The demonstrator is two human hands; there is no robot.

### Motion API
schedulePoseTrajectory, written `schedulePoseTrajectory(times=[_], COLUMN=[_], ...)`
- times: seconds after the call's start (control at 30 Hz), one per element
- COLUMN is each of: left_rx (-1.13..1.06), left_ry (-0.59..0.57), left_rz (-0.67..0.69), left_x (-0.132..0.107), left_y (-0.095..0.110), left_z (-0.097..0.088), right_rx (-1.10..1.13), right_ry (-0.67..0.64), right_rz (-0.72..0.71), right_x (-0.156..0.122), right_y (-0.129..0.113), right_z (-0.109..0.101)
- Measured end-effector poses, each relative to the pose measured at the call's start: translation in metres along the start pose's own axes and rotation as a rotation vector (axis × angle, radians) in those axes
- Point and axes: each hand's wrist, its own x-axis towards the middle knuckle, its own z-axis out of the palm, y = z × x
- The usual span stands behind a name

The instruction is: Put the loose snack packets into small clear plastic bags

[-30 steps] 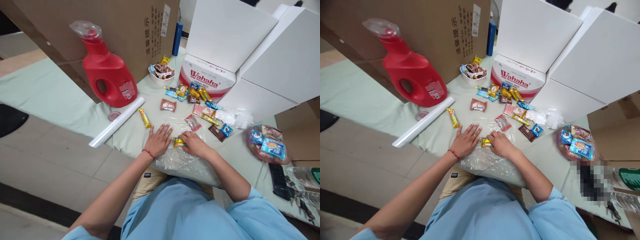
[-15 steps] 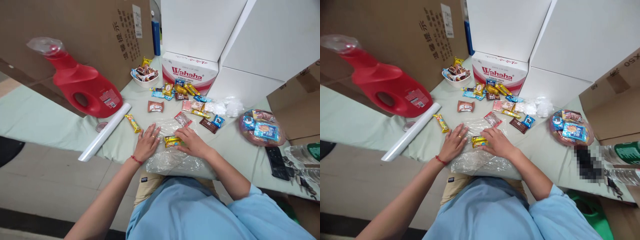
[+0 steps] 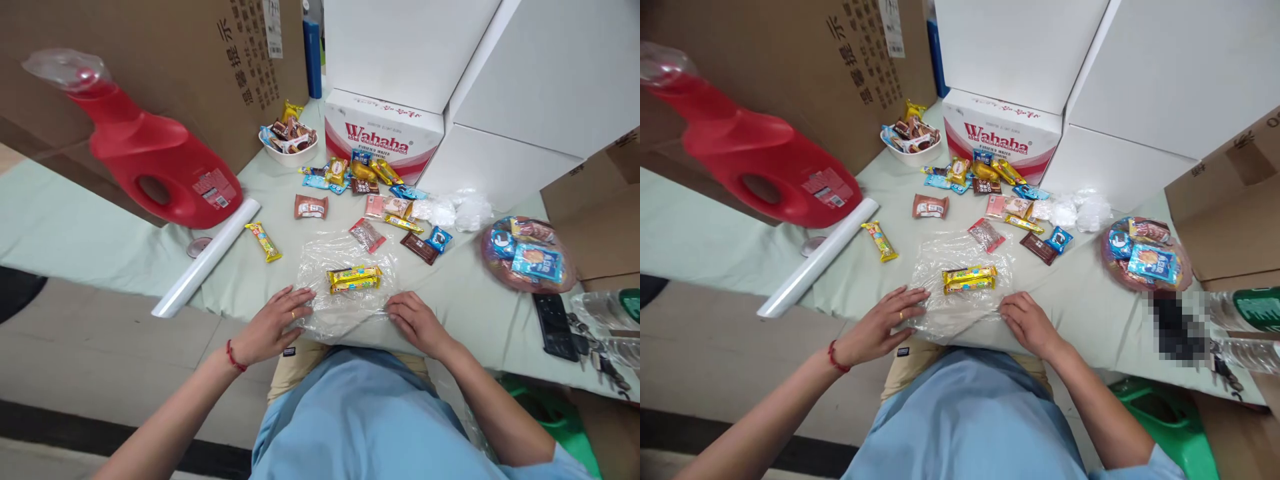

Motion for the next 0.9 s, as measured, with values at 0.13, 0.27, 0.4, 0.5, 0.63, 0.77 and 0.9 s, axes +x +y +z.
schedulePoseTrajectory(times=[0.13, 0.27, 0.4, 0.5, 0.63, 0.77, 0.9], left_rx=[-0.213, -0.302, -0.22, -0.174, 0.071, 0.269, 0.209], left_ry=[0.096, 0.226, 0.316, 0.452, 0.901, 1.068, 0.757], left_rz=[-0.091, -0.387, -0.638, -0.722, -0.622, -0.22, -0.15], left_x=[0.014, 0.043, 0.072, 0.079, 0.063, 0.052, 0.073], left_y=[-0.008, -0.014, -0.022, -0.026, -0.01, 0.033, 0.043], left_z=[-0.01, -0.022, -0.019, -0.012, -0.007, -0.005, -0.005], right_rx=[0.045, 0.047, 0.002, -0.034, -0.014, 0.007, 0.019], right_ry=[-0.039, -0.017, -0.059, -0.125, -0.149, -0.145, -0.157], right_rz=[0.0, 0.079, 0.245, 0.357, 0.43, 0.455, 0.431], right_x=[0.038, 0.081, 0.113, 0.12, 0.117, 0.115, 0.115], right_y=[-0.002, 0.012, 0.037, 0.05, 0.056, 0.057, 0.057], right_z=[-0.027, -0.041, -0.032, -0.021, -0.012, -0.011, -0.012])
